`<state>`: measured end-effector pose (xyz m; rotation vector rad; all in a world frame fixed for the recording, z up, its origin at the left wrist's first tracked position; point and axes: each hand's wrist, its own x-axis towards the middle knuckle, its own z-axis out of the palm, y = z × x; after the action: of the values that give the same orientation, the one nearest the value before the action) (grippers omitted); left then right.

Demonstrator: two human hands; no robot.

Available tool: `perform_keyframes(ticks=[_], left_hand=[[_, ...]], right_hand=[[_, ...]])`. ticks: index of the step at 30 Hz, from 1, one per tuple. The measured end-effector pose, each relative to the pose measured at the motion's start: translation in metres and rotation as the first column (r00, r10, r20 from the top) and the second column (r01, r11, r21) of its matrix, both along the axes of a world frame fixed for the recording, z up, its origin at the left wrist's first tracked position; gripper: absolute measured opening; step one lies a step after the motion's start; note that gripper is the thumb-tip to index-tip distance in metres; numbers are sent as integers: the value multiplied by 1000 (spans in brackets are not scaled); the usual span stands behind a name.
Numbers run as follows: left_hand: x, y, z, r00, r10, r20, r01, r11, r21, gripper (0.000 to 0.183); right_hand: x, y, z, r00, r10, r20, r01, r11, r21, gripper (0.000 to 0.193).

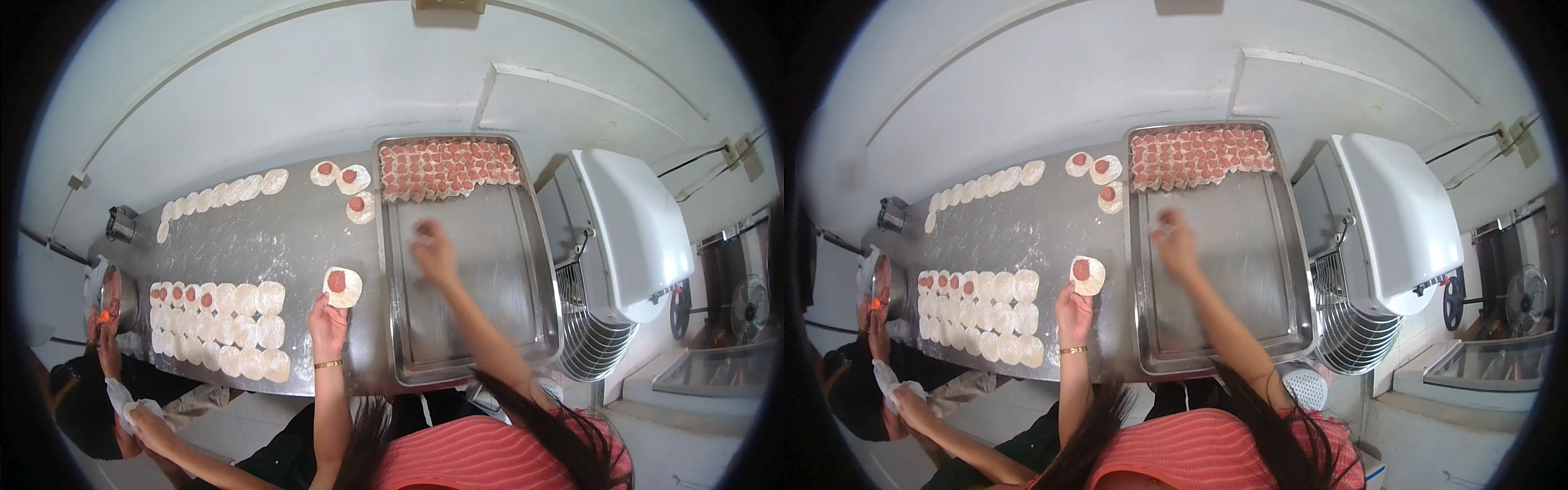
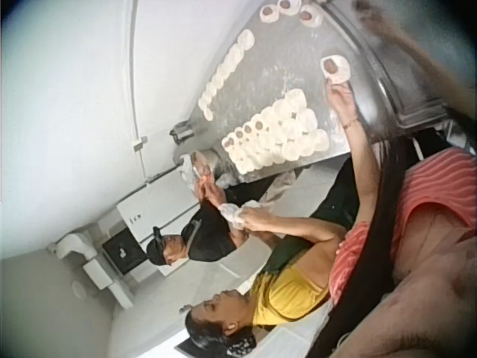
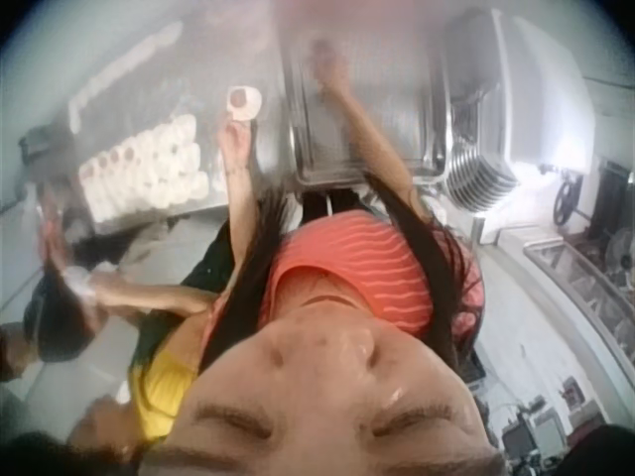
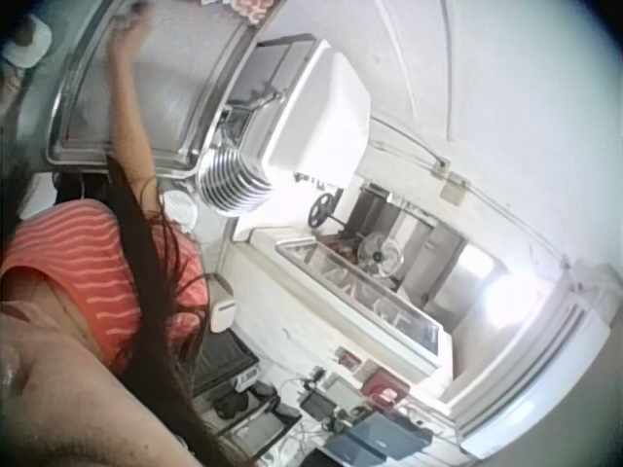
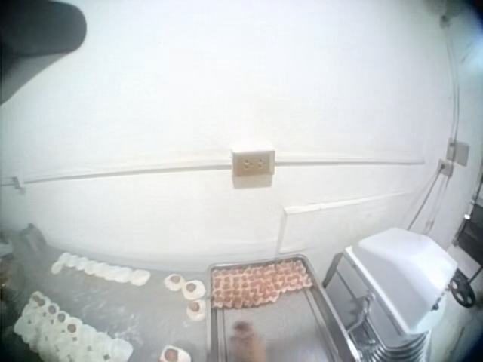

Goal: The person places small red filling portions onto round dough wrappers on a stainless steel table and folds them into dumplings. Completed dumplings are arranged on a metal tray. Another person works nearby on similar tasks.

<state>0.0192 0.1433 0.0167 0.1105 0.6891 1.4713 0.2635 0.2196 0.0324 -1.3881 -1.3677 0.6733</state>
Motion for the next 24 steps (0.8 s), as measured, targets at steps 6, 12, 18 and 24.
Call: perform_keyframes(ticks=[6, 12, 18, 24], left_hand=[[-4, -60, 36, 986, 51, -158, -41, 997, 65, 37], [-26, -109, -1, 784, -26, -620, -61, 991, -119, 35], [-38, -122, -46, 556, -51, -830, -79, 990, -114, 31], [-44, -114, -25, 618, -230, -752, 55, 967, -251, 23]], right_hand=[[-103, -92, 10, 419, 41, -907, -702, 648, -296, 23], [-140, -126, -44, 764, 110, -636, -480, 755, -447, 16], [-146, -144, -50, 810, 87, -580, -437, 749, -498, 18], [-145, -157, -41, 854, 173, -490, -396, 827, -398, 20]])
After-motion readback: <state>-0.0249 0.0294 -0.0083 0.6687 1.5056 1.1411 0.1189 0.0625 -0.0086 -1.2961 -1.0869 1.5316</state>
